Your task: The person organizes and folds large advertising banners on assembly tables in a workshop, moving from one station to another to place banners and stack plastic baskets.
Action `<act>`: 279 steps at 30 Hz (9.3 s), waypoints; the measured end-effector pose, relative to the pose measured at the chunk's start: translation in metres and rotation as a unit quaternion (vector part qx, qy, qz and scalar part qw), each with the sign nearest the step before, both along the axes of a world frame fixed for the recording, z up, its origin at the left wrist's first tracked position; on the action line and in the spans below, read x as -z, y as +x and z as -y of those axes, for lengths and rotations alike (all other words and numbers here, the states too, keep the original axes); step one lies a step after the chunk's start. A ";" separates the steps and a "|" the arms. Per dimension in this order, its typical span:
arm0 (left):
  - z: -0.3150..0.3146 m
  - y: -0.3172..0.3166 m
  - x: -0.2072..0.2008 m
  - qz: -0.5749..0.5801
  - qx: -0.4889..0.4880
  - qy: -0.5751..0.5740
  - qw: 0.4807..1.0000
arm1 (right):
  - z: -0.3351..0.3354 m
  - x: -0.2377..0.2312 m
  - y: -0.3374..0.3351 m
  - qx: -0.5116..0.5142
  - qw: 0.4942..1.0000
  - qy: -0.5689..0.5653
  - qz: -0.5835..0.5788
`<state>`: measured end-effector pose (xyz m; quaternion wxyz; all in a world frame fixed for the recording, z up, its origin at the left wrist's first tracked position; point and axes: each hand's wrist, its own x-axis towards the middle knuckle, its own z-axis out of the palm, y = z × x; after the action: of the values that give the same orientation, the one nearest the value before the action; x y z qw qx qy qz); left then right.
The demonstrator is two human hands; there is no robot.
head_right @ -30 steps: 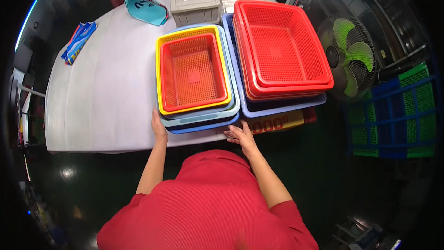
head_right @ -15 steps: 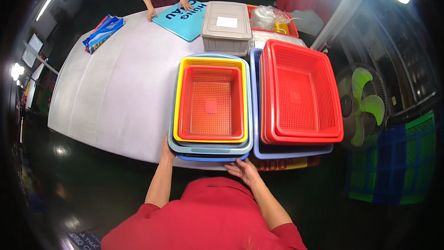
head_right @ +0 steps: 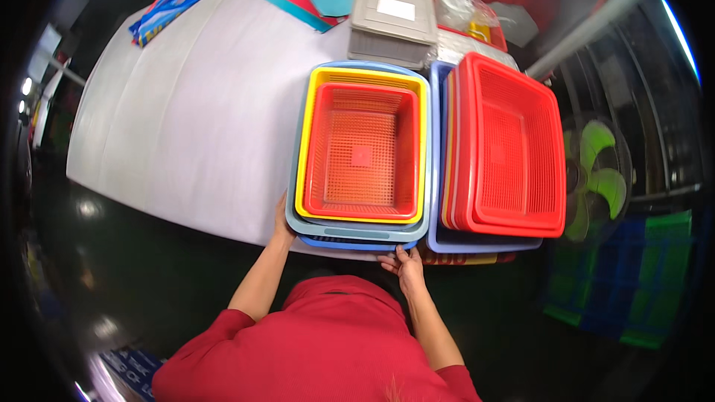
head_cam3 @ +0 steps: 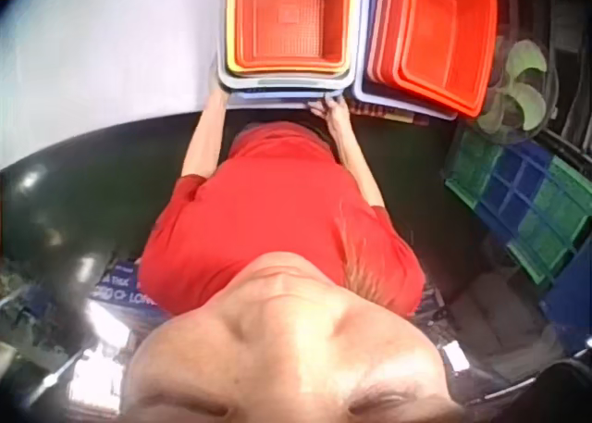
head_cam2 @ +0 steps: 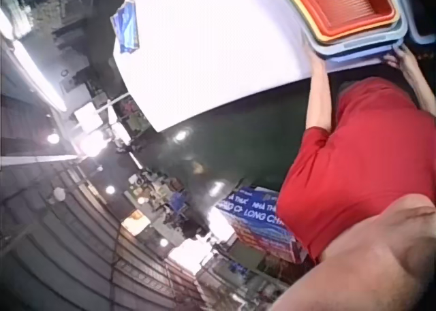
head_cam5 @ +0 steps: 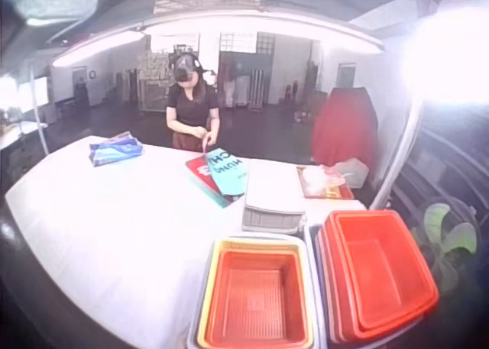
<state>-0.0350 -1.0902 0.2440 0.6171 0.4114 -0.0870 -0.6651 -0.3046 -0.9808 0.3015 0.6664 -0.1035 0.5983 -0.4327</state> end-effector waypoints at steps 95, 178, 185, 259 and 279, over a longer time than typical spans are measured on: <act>0.099 0.061 -0.113 0.513 0.026 -0.084 0.854 | 0.139 -0.160 -0.071 -0.254 0.626 -0.364 -0.642; -0.334 -0.053 -0.297 0.474 0.223 -0.646 0.554 | -0.242 -0.376 -0.116 0.084 0.910 -0.314 -0.256; -0.236 0.047 -0.079 0.480 0.049 -0.117 0.868 | -0.276 -0.325 -0.277 0.013 0.885 -0.245 -0.395; -0.155 0.120 0.061 0.664 -0.128 0.111 0.728 | -0.125 -0.028 -0.370 -0.061 0.907 -0.005 -0.416; -0.413 -0.004 0.123 0.390 0.365 0.390 0.750 | -0.274 0.248 -0.191 -0.575 0.753 -0.008 -0.320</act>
<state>-0.0392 -0.6770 0.1206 0.0261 0.7767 -0.1969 -0.5977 -0.4960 -0.7071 0.0531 0.5581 -0.5658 0.6009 0.0859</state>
